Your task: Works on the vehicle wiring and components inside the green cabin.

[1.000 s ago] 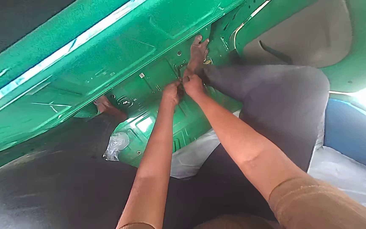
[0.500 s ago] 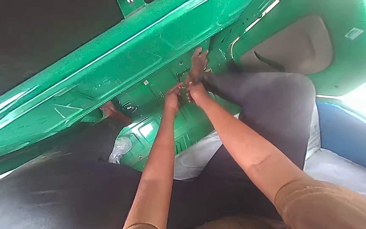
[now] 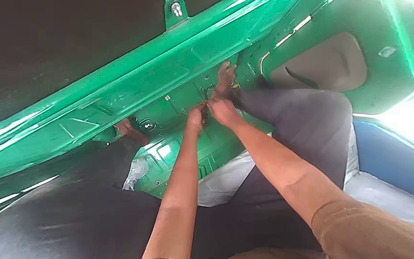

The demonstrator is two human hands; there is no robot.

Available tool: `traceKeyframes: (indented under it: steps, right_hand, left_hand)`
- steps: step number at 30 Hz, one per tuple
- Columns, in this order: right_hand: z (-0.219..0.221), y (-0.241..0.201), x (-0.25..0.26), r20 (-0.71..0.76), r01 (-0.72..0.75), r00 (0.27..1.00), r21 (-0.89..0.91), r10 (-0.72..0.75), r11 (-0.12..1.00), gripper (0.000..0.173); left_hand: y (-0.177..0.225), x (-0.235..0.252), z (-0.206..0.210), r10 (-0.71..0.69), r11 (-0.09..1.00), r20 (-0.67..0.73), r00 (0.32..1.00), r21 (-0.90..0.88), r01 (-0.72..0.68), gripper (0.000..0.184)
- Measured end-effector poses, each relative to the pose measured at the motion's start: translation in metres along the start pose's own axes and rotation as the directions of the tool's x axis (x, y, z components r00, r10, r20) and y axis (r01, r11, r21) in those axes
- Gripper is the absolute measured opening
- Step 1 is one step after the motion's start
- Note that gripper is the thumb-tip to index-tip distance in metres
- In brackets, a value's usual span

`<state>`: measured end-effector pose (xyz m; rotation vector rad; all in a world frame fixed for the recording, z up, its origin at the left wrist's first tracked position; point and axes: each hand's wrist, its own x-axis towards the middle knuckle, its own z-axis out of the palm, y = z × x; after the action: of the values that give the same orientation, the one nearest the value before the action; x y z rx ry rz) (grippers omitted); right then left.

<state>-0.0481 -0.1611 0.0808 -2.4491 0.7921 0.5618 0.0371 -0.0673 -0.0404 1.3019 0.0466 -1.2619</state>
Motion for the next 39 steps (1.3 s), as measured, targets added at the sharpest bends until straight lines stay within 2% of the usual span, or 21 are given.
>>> traceKeyframes:
  steps: [3,5,6,7,8,10,11,12,13,14,15,16,17,19,21,23,26,30,32,35,39]
  right_hand:
    - [0.001,-0.005,0.006,-0.006,-0.040,0.999,0.052,0.041,0.998,0.037]
    - [0.005,-0.010,0.010,-0.061,-0.147,0.985,0.220,0.164,0.964,0.035]
    - [0.009,-0.013,0.010,-0.080,-0.220,0.961,0.346,0.263,0.912,0.034]
    - [0.013,-0.017,0.011,-0.078,-0.292,0.923,0.490,0.376,0.821,0.034]
    - [0.015,-0.021,0.012,-0.043,-0.353,0.871,0.640,0.490,0.683,0.034]
    - [0.014,-0.026,0.013,0.153,-0.422,0.748,0.861,0.645,0.285,0.025]
    - [0.007,-0.025,0.014,0.304,-0.453,0.716,0.887,0.628,0.087,0.017]
    - [0.003,-0.025,0.015,0.421,-0.495,0.670,0.867,0.612,-0.055,0.015]
    - [-0.007,-0.024,0.014,0.546,-0.537,0.626,0.820,0.557,-0.199,0.023]
    - [-0.019,-0.023,0.013,0.614,-0.557,0.620,0.783,0.488,-0.276,0.026]
    - [-0.020,-0.017,0.015,0.623,-0.561,0.656,0.780,0.427,-0.277,0.025]
    - [-0.017,-0.013,0.013,0.584,-0.551,0.703,0.808,0.406,-0.208,0.022]
    - [-0.014,-0.010,0.011,0.518,-0.540,0.748,0.838,0.416,-0.072,0.018]
    - [-0.012,-0.011,0.010,0.345,-0.508,0.829,0.792,0.440,0.337,0.023]
    - [-0.013,-0.011,0.004,0.170,-0.399,0.910,0.598,0.377,0.694,0.028]
    - [-0.013,-0.008,0.000,0.053,-0.233,0.972,0.350,0.229,0.907,0.030]
    - [-0.007,-0.008,0.001,-0.013,-0.091,0.996,0.069,0.093,0.993,0.035]
    - [0.000,-0.009,0.007,-0.026,0.017,0.999,-0.057,-0.018,0.998,0.035]
    - [0.000,-0.005,0.009,-0.040,0.037,0.998,-0.055,-0.039,0.998,0.034]
    - [0.001,0.000,0.015,-0.066,0.034,0.997,-0.017,-0.035,0.999,0.033]
    - [0.004,0.001,0.016,-0.123,-0.103,0.984,0.183,0.127,0.978,0.034]
  left_hand:
    - [0.004,-0.004,0.002,0.019,1.000,-0.022,1.000,0.021,-0.019,0.025]
    - [0.006,-0.007,0.007,0.065,0.997,-0.032,0.997,-0.035,-0.066,0.027]
    - [0.004,-0.008,0.011,0.097,0.994,-0.032,0.995,-0.054,-0.098,0.028]
    - [0.001,-0.007,0.012,0.131,0.990,-0.029,0.991,-0.052,-0.132,0.030]
    - [-0.005,-0.004,0.013,0.171,0.985,-0.022,0.985,-0.034,-0.172,0.031]
    - [-0.017,-0.003,0.012,0.238,0.971,0.018,0.971,0.015,-0.238,0.032]
    - [-0.020,-0.002,0.012,0.269,0.962,0.028,0.963,0.038,-0.269,0.032]
    - [-0.023,-0.003,0.010,0.293,0.954,0.039,0.955,0.055,-0.295,0.032]
    - [-0.026,-0.006,0.009,0.309,0.947,0.049,0.950,0.069,-0.312,0.033]
    - [-0.023,-0.006,0.008,0.321,0.942,0.055,0.946,0.081,-0.324,0.033]
    - [-0.017,-0.007,0.010,0.320,0.940,0.059,0.946,0.102,-0.325,0.033]
    - [-0.011,-0.011,0.011,0.300,0.944,0.059,0.952,0.128,-0.305,0.034]
    - [-0.010,-0.009,0.010,0.285,0.952,0.039,0.958,0.106,-0.287,0.033]
    - [-0.006,-0.006,0.006,0.234,0.970,-0.004,0.972,0.073,-0.233,0.032]
    - [-0.004,-0.006,0.004,0.173,0.984,-0.044,0.984,0.044,-0.171,0.029]
    - [0.002,-0.004,0.006,0.142,0.989,-0.041,0.989,0.041,-0.141,0.028]
    - [0.011,-0.006,0.008,0.112,0.992,-0.037,0.993,0.069,-0.109,0.027]
    - [0.011,0.000,-0.003,0.037,0.985,-0.025,0.999,0.167,-0.032,0.028]
    - [0.010,0.004,-0.003,-0.036,0.973,0.001,0.999,0.228,0.035,0.030]
    - [0.016,0.003,0.001,-0.103,0.977,0.059,0.993,0.193,0.090,0.033]
    - [0.018,-0.001,0.015,-0.073,0.995,0.116,0.991,0.083,0.064,0.039]
